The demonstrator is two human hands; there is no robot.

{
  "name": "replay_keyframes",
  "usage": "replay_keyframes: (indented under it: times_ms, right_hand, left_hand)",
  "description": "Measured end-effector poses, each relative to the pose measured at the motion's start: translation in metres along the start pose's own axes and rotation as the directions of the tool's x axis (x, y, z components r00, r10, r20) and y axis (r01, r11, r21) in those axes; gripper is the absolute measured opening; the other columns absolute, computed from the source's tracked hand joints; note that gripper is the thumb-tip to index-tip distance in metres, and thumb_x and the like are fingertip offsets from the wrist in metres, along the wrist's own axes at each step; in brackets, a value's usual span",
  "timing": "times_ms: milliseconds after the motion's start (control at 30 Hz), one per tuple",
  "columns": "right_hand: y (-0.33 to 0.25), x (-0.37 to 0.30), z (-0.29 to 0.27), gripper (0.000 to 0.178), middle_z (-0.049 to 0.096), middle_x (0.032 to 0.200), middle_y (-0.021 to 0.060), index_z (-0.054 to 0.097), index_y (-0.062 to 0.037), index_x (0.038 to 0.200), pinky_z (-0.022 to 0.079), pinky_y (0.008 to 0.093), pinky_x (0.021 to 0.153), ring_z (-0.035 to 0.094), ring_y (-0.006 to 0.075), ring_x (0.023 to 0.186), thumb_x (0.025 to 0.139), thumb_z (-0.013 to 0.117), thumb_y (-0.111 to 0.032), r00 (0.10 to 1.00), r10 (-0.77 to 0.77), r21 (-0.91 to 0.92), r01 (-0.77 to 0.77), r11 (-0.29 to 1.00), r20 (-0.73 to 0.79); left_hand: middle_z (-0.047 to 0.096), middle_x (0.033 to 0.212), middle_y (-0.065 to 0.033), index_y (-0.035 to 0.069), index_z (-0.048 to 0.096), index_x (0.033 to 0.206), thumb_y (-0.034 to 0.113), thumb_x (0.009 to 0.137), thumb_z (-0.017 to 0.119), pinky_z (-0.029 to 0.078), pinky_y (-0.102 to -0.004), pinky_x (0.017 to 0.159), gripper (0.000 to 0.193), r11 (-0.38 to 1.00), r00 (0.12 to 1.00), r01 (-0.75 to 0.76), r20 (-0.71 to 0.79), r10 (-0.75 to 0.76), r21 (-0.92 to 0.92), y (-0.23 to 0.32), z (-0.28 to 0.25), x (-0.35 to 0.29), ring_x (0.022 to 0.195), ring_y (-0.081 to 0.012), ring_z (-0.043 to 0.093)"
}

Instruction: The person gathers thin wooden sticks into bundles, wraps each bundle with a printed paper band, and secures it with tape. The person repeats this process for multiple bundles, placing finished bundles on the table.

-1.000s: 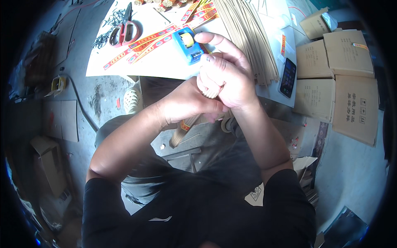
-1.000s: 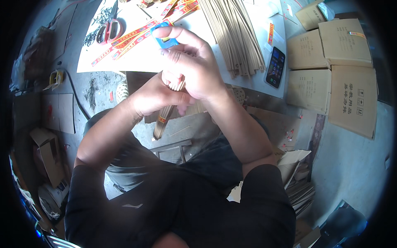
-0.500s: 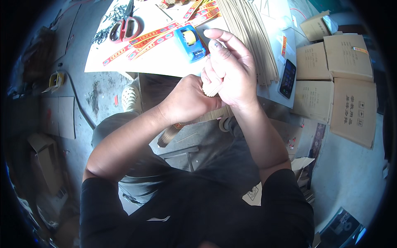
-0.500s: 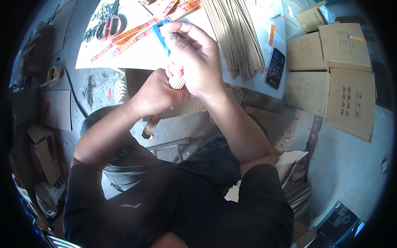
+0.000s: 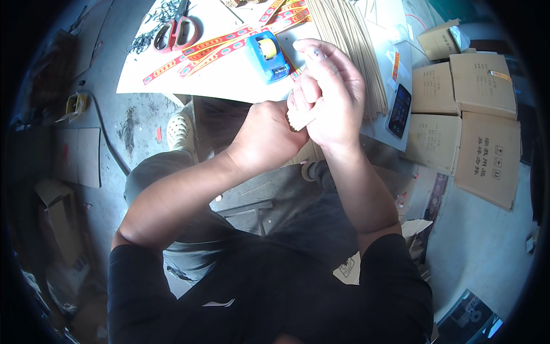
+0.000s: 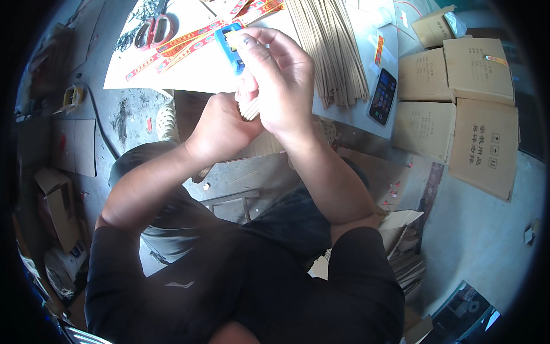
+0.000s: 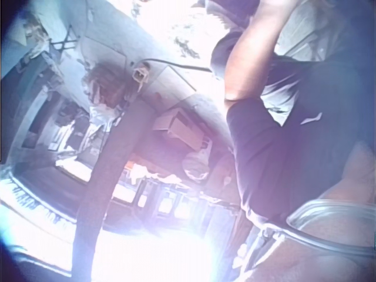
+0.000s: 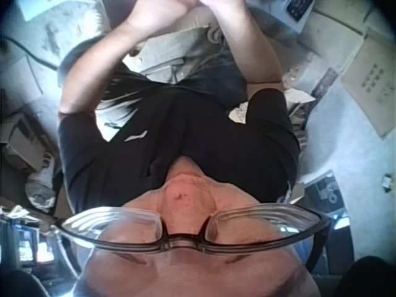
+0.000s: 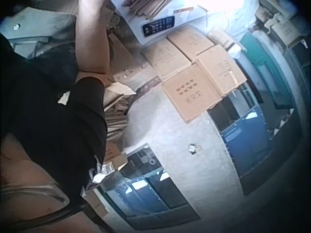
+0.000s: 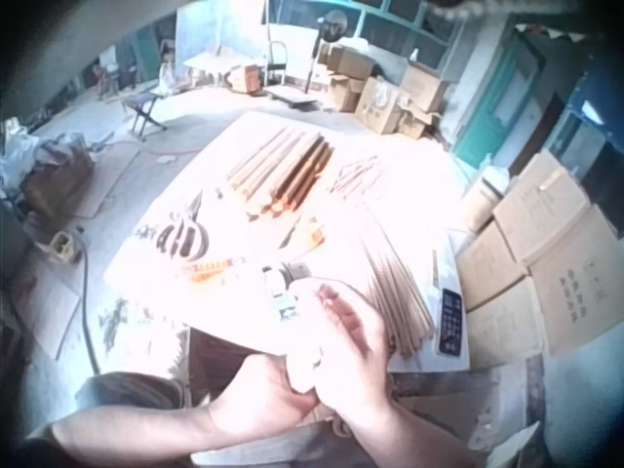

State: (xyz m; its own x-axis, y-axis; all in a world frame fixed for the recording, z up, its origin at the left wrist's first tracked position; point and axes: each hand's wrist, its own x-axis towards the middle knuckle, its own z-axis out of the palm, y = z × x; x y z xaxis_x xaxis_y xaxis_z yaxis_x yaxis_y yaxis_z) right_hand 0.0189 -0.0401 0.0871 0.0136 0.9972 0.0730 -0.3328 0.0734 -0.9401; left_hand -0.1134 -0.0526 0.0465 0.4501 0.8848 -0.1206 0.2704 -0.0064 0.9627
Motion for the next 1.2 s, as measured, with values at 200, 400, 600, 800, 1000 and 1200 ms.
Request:
replay_keyframes:
  times_ms: [200,400,600,800,1000,1200]
  right_hand:
    - [0.002,0.009,0.002,0.027,0.038,0.060,-0.0059,0.063,0.0004,0.118,0.038,0.0258,0.045,0.038,0.0048,0.048,0.113,0.059,-0.025,0.993,0.060,0.054,-0.054,0.997,-0.101]
    - [-0.006,0.010,-0.002,0.031,0.038,0.063,-0.0062,0.062,-0.0016,0.120,0.039,0.0267,0.047,0.037,0.0059,0.050,0.113,0.057,-0.031,0.992,0.122,0.089,-0.119,0.989,-0.038]
    - [-0.006,0.011,-0.009,0.028,0.038,0.062,-0.0067,0.060,-0.0026,0.117,0.038,0.0259,0.045,0.037,0.0057,0.047,0.114,0.053,-0.030,0.993,0.064,0.118,-0.075,0.990,0.096]
    - [0.003,0.010,-0.009,0.028,0.036,0.061,-0.0069,0.059,-0.0033,0.115,0.039,0.0262,0.044,0.036,0.0054,0.045,0.115,0.052,-0.030,0.982,0.104,0.171,-0.131,0.976,0.158]
    - [0.007,0.015,-0.015,0.040,0.047,0.070,-0.0023,0.058,-0.0027,0.126,0.047,0.0286,0.054,0.047,0.0086,0.055,0.114,0.050,-0.041,0.966,0.082,0.121,-0.115,0.986,0.247]
    - [0.011,0.022,-0.012,0.063,0.068,0.110,0.0175,0.052,-0.0008,0.145,0.060,0.0390,0.089,0.070,0.0235,0.102,0.103,0.073,-0.042,0.957,0.091,0.585,-0.243,0.774,0.276]
  left_hand:
    - [0.075,0.089,-0.0132,-0.001,0.068,0.115,0.025,0.098,0.075,0.060,-0.0358,0.078,0.032,0.937,0.967,-0.211,0.080,0.241,-0.277,-0.015,-0.002,0.000,0.081,-0.0237,0.075]
    - [0.059,0.072,0.0001,0.003,0.060,0.119,0.039,0.112,0.058,0.049,-0.0254,0.058,0.037,0.857,0.905,0.082,0.397,0.150,-0.509,-0.017,-0.020,-0.007,0.061,-0.0076,0.059]
    - [0.058,0.069,0.0006,0.002,0.059,0.119,0.031,0.111,0.062,0.046,-0.0255,0.054,0.030,0.896,0.928,0.036,0.347,0.134,-0.443,-0.012,-0.020,-0.010,0.059,-0.0049,0.056]
    - [0.062,0.068,0.0021,0.003,0.067,0.100,0.029,0.102,0.078,0.046,-0.0237,0.053,0.027,0.828,0.866,0.232,0.496,0.063,-0.510,-0.012,-0.017,-0.004,0.056,-0.0049,0.056]
    - [0.059,0.063,0.0027,0.005,0.068,0.083,0.028,0.096,0.084,0.044,-0.0235,0.048,0.031,0.799,0.874,0.363,0.473,-0.113,-0.480,0.002,-0.022,-0.003,0.052,-0.0058,0.055]
    - [0.060,0.065,0.0017,0.004,0.066,0.088,0.016,0.097,0.083,0.040,-0.0234,0.045,0.022,0.695,0.866,0.346,0.499,0.022,-0.630,-0.002,-0.028,-0.004,0.049,-0.0056,0.051]
